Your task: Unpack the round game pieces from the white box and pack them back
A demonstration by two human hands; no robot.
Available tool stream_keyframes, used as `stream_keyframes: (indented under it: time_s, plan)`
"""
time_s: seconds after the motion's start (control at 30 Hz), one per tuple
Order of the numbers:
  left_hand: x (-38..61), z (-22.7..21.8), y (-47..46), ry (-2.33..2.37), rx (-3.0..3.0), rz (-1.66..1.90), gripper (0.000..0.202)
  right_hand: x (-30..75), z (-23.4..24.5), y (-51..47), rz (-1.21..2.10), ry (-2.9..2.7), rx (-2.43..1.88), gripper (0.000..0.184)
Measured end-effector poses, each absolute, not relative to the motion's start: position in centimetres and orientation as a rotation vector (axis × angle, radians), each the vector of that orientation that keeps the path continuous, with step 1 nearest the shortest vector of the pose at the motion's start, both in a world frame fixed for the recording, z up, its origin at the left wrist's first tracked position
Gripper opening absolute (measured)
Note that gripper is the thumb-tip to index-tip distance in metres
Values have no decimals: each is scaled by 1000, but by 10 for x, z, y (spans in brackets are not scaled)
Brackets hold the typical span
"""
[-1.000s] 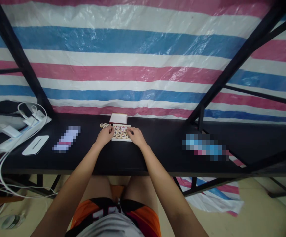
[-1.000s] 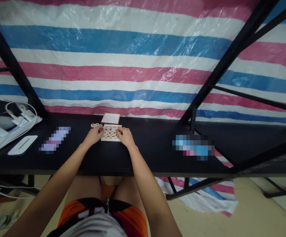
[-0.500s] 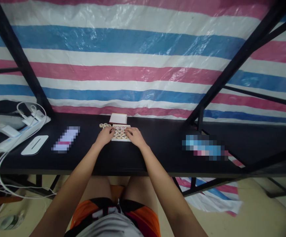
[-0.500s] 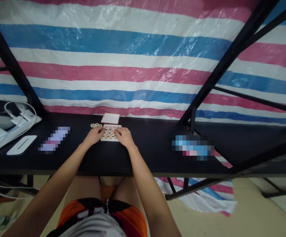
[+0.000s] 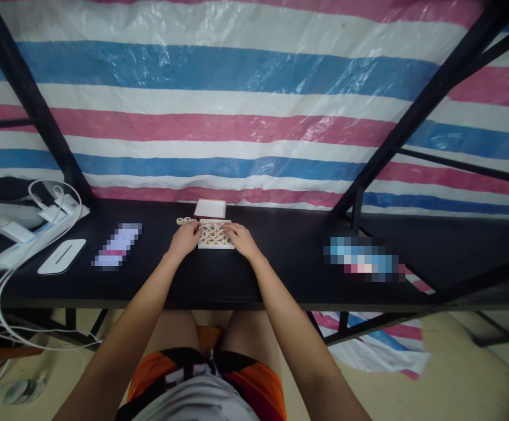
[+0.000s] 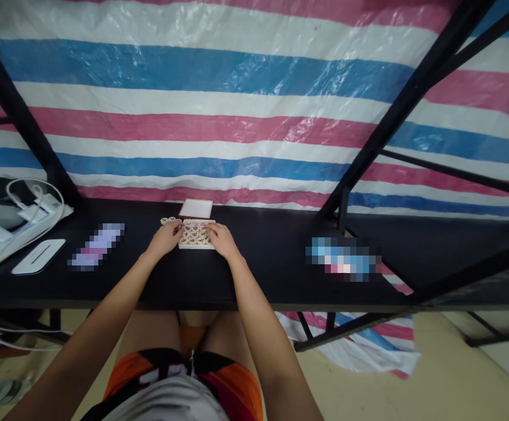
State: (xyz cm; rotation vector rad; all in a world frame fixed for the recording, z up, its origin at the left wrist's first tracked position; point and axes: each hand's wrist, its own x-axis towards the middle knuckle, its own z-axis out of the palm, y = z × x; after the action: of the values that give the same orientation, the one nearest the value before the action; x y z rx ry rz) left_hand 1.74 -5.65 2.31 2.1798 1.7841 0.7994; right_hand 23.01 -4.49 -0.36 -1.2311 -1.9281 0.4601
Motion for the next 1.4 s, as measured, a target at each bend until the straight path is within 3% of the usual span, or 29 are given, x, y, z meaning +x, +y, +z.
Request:
stream_keyframes:
  time_s: [0.17,0.4,0.73,0.87,1.07,1.2,1.4]
  plan:
    - [6,23,-54,2034,2242,831,32,240,-5,-41,482,-1743,-1343,27]
    - [6,18,-54,2117,2268,499,38,243,-9,-39,467,-1740,-1399,23]
    - [4,20,-54,2175,2280,466,27,242,-4,-43,505,-1752,-1403,20]
    - [4,25,-56,2162,2268,603,23,242,-7,-41,480,-1769,-1380,20]
    - [14,23,-53,1552,2253,1118,18,228,0,-51,157,-1853,-1191,23]
    - [28,17,-53,1206,2205,1191,19,217,9,-62,142,-1995,-1008,28]
    - [36,12,-55,1107,2173,1163,22,215,8,-63,214,-2078,-907,27]
